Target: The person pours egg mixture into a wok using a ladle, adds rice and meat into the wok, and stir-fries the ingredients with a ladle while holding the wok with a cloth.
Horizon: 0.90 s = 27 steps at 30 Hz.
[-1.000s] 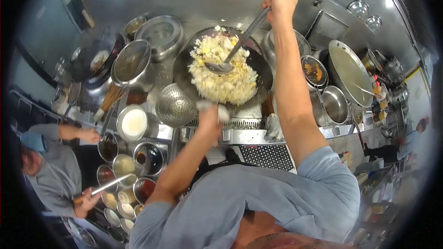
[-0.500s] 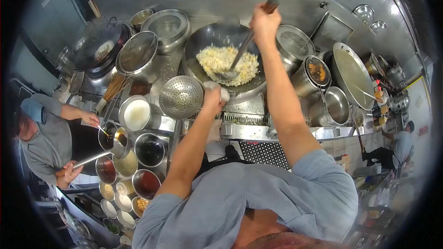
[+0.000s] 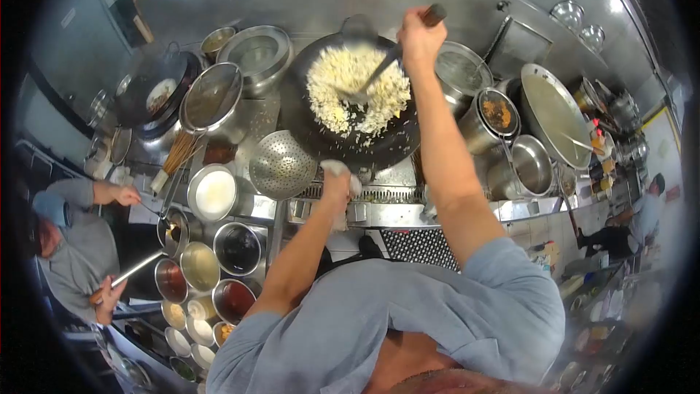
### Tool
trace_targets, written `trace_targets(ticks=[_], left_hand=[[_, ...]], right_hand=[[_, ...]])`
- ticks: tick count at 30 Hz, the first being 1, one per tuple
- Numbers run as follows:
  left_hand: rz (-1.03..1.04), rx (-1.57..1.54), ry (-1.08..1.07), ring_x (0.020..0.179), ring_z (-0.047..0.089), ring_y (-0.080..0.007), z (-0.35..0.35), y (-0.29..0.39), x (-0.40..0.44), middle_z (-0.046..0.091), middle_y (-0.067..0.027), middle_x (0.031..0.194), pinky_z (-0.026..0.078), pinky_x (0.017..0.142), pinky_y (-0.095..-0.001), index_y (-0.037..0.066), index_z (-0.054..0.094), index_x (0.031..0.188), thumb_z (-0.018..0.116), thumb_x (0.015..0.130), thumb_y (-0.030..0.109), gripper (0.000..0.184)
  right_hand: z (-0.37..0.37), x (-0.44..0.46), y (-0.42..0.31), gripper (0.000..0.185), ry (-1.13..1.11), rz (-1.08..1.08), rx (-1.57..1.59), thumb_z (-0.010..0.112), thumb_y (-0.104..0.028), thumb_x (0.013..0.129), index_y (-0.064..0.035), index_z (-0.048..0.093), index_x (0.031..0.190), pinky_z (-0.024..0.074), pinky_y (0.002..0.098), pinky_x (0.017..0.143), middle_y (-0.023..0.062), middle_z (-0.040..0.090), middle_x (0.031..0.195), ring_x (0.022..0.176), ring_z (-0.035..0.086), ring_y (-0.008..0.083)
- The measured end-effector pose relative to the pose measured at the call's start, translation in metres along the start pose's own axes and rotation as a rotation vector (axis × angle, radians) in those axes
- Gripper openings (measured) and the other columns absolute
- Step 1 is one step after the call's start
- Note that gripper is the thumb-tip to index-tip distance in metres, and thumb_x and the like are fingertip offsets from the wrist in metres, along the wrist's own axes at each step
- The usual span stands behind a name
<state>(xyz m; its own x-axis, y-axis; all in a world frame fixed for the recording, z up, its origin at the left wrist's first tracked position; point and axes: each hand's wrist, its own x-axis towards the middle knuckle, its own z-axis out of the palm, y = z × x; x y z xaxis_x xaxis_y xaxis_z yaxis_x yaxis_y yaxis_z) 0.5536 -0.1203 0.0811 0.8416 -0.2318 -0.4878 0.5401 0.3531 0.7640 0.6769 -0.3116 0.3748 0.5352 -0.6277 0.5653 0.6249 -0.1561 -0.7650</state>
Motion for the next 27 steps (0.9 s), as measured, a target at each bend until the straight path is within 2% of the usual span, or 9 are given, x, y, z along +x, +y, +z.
trace_targets(ticks=[2, 5, 10, 14, 16, 18, 20, 26, 27], left_hand=[[-0.079, 0.045, 0.013, 0.062, 0.056, -0.0185, 0.001, -0.006, -0.002, 0.055, -0.0104, 0.091, 0.043, 0.045, -0.034, 0.008, 0.041, 0.116, 0.049, 0.087, 0.004, 0.03], [0.197, -0.148, 0.136, 0.057, 0.054, -0.0194, 0.015, 0.023, 0.023, 0.055, -0.0119, 0.081, 0.04, 0.042, -0.0348, 0.004, 0.04, 0.115, 0.055, 0.079, 0.002, 0.039], [0.132, 0.252, 0.255, 0.053, 0.054, -0.021, 0.04, 0.085, 0.046, 0.055, -0.0141, 0.077, 0.038, 0.041, -0.0348, -0.004, 0.051, 0.094, 0.055, 0.079, 0.007, 0.019], [0.012, 0.387, 0.127, 0.055, 0.054, -0.0228, 0.025, 0.085, 0.062, 0.057, -0.0174, 0.086, 0.04, 0.042, -0.0344, -0.008, 0.044, 0.108, 0.056, 0.081, 0.014, 0.037], [0.043, 0.377, 0.174, 0.057, 0.054, -0.023, 0.027, 0.08, 0.058, 0.057, -0.0183, 0.089, 0.041, 0.043, -0.0343, -0.008, 0.042, 0.112, 0.056, 0.081, 0.015, 0.04], [0.092, 0.373, 0.223, 0.059, 0.054, -0.0231, 0.032, 0.085, 0.062, 0.056, -0.0192, 0.092, 0.041, 0.043, -0.0342, -0.008, 0.04, 0.115, 0.055, 0.082, 0.016, 0.044], [0.046, 0.403, 0.233, 0.062, 0.055, -0.0231, 0.03, 0.08, 0.059, 0.055, -0.0195, 0.094, 0.041, 0.044, -0.0345, -0.008, 0.04, 0.118, 0.056, 0.083, 0.018, 0.047], [0.057, 0.35, 0.109, 0.057, 0.052, -0.0205, 0.021, 0.073, 0.068, 0.054, -0.0183, 0.091, 0.04, 0.043, -0.0323, -0.009, 0.032, 0.124, 0.055, 0.084, 0.018, 0.053], [0.048, 0.355, 0.139, 0.057, 0.051, -0.0203, 0.025, 0.079, 0.06, 0.054, -0.0177, 0.091, 0.04, 0.043, -0.0323, -0.009, 0.032, 0.124, 0.054, 0.084, 0.018, 0.053]], right_hand=[[-0.008, 0.02, -0.023, 0.003, 0.047, 0.038, 0.12, 0.056, -0.002, 0.079, -0.0022, 0.054, 0.08, 0.039, 0.0314, 0.04, 0.0046, 0.048, 0.059, 0.045, 0.046, 0.0143], [-0.005, 0.056, -0.061, 0.004, 0.055, 0.041, 0.179, 0.056, -0.001, 0.078, -0.0022, 0.054, 0.082, 0.0387, 0.0315, 0.041, 0.004, 0.047, 0.059, 0.044, 0.043, 0.0142], [-0.005, 0.051, -0.072, 0.005, 0.025, -0.113, 0.242, 0.057, -0.002, 0.078, -0.002, 0.053, 0.081, 0.0366, 0.0309, 0.041, 0.0033, 0.049, 0.06, 0.045, 0.043, 0.0125], [-0.021, -0.01, 0.069, 0.003, 0.0, 0.144, 0.067, 0.056, -0.002, 0.082, -0.0001, 0.057, 0.08, 0.0402, 0.0275, 0.044, 0.0041, 0.055, 0.061, 0.046, 0.051, 0.0124], [-0.021, -0.043, 0.041, 0.005, -0.164, 0.205, 0.075, 0.056, 0.002, 0.08, -0.0004, 0.06, 0.077, 0.043, 0.0253, 0.05, 0.0042, 0.056, 0.064, 0.055, 0.054, 0.0113], [-0.019, -0.072, 0.058, 0.012, -0.178, -0.093, -0.024, 0.052, 0.01, 0.081, -0.0009, 0.055, 0.077, 0.0358, 0.0275, 0.041, 0.0059, 0.053, 0.063, 0.046, 0.045, 0.0098], [-0.007, -0.047, 0.105, 0.014, 0.112, 0.037, 0.145, 0.057, 0.008, 0.081, -0.004, 0.052, 0.074, 0.0333, 0.0257, 0.042, 0.0017, 0.051, 0.062, 0.048, 0.043, 0.0081], [0.031, -0.008, 0.001, 0.003, -0.159, 0.289, 0.092, 0.058, -0.002, 0.077, -0.0021, 0.055, 0.079, 0.0374, 0.0295, 0.04, 0.0019, 0.048, 0.059, 0.045, 0.046, 0.0132], [0.028, -0.028, 0.005, 0.003, -0.209, 0.152, 0.056, 0.057, -0.002, 0.076, -0.0008, 0.057, 0.079, 0.0382, 0.0293, 0.039, 0.0031, 0.05, 0.058, 0.046, 0.049, 0.0139]])
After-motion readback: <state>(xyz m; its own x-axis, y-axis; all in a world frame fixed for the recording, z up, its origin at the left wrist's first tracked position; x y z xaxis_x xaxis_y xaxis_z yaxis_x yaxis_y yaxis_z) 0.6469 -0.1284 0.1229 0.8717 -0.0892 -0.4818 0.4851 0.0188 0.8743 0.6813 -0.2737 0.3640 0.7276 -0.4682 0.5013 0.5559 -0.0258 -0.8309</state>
